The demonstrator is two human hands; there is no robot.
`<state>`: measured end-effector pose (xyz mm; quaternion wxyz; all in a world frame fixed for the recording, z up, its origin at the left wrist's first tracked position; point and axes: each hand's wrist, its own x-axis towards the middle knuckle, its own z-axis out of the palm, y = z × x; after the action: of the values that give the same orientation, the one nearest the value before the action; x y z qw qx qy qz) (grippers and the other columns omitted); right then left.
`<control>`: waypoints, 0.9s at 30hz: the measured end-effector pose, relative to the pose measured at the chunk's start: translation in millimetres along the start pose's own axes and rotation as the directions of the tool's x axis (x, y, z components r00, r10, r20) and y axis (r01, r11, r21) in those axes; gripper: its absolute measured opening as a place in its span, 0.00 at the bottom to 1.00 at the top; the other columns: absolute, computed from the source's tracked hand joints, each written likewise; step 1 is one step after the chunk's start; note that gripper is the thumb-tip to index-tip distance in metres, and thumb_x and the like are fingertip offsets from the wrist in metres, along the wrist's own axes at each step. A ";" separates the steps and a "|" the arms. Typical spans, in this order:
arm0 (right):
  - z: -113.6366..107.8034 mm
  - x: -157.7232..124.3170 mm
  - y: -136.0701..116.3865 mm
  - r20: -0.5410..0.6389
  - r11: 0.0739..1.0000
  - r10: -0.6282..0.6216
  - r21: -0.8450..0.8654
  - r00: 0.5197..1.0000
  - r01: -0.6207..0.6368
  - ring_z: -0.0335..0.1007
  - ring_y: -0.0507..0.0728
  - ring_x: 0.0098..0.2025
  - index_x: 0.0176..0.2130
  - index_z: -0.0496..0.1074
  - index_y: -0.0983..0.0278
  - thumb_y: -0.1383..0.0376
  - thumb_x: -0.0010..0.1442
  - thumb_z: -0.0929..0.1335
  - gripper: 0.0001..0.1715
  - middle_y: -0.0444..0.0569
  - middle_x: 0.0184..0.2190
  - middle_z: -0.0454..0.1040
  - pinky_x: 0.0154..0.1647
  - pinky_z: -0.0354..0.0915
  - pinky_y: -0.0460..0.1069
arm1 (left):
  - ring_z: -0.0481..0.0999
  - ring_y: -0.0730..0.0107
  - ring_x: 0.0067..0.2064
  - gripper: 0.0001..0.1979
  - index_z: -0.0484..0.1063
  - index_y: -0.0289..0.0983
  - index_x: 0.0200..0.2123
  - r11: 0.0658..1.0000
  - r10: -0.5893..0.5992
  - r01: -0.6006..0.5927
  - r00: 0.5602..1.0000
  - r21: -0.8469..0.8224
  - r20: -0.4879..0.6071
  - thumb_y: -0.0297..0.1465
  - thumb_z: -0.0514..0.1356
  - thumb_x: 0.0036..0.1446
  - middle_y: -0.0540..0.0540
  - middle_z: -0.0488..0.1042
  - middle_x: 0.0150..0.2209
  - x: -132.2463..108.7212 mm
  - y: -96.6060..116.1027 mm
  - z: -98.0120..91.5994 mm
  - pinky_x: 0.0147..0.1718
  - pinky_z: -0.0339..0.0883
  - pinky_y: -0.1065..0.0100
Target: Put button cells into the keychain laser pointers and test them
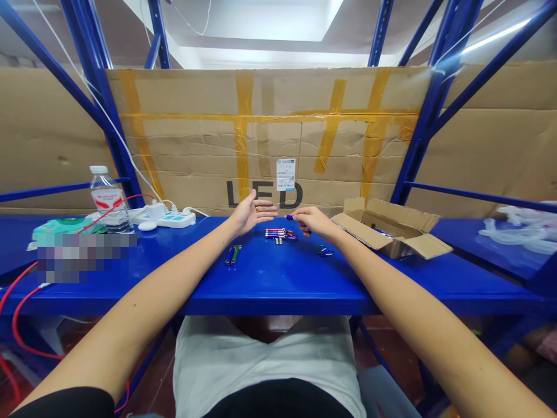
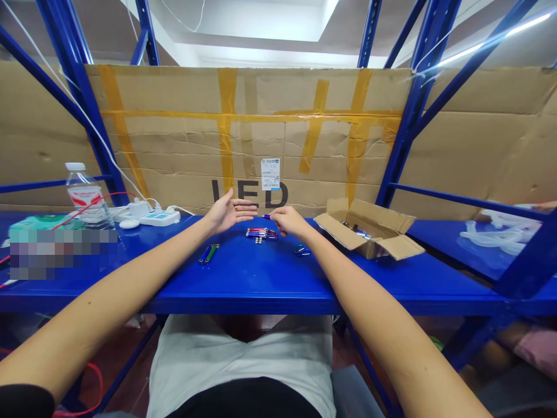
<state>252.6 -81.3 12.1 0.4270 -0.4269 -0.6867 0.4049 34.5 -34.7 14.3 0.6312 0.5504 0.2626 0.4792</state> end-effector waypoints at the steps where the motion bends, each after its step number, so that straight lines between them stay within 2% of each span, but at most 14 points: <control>1: 0.0 0.5 0.4 0.003 1.000 0.000 -0.003 1.000 0.000 0.48 0.47 0.16 0.33 0.73 0.68 0.70 0.57 0.66 0.05 0.37 0.14 0.52 0.16 0.51 0.45 | 0.79 0.48 0.47 0.35 0.71 0.25 0.49 1.000 0.001 -0.001 1.000 -0.001 -0.004 0.51 0.42 0.66 0.26 0.77 0.46 -0.1 0.1 0.5 0.51 0.68 0.53; 12: -2.3 4.3 5.3 -0.033 1.000 -0.013 -0.018 0.999 0.012 0.49 0.47 0.16 0.32 0.72 0.67 0.69 0.58 0.67 0.04 0.37 0.14 0.53 0.15 0.52 0.45 | 0.79 0.48 0.47 0.35 0.71 0.25 0.50 1.000 0.004 -0.004 1.000 -0.008 -0.003 0.51 0.41 0.66 0.26 0.77 0.46 0.5 -0.3 -0.7 0.51 0.69 0.54; 19: -1.7 5.5 6.4 -0.036 0.999 -0.032 -0.006 0.999 0.031 0.50 0.47 0.15 0.32 0.72 0.67 0.69 0.58 0.67 0.04 0.37 0.14 0.55 0.15 0.52 0.45 | 0.79 0.49 0.48 0.35 0.70 0.28 0.52 1.000 -0.014 0.015 0.999 -0.014 0.037 0.52 0.41 0.66 0.28 0.77 0.46 4.2 -1.8 -6.4 0.50 0.69 0.54; 27: -1.6 7.2 7.8 -0.077 0.995 -0.040 -0.091 0.996 0.033 0.55 0.49 0.15 0.36 0.73 0.68 0.72 0.56 0.64 0.09 0.40 0.15 0.60 0.14 0.56 0.46 | 0.79 0.50 0.47 0.35 0.71 0.27 0.49 1.000 -0.015 0.015 1.000 -0.001 0.010 0.51 0.41 0.66 0.28 0.77 0.47 2.4 -0.3 -4.1 0.50 0.70 0.55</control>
<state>254.1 -71.9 7.2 0.4412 -0.4486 -0.6947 0.3486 32.1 -30.7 13.4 0.6363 0.5505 0.2636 0.4717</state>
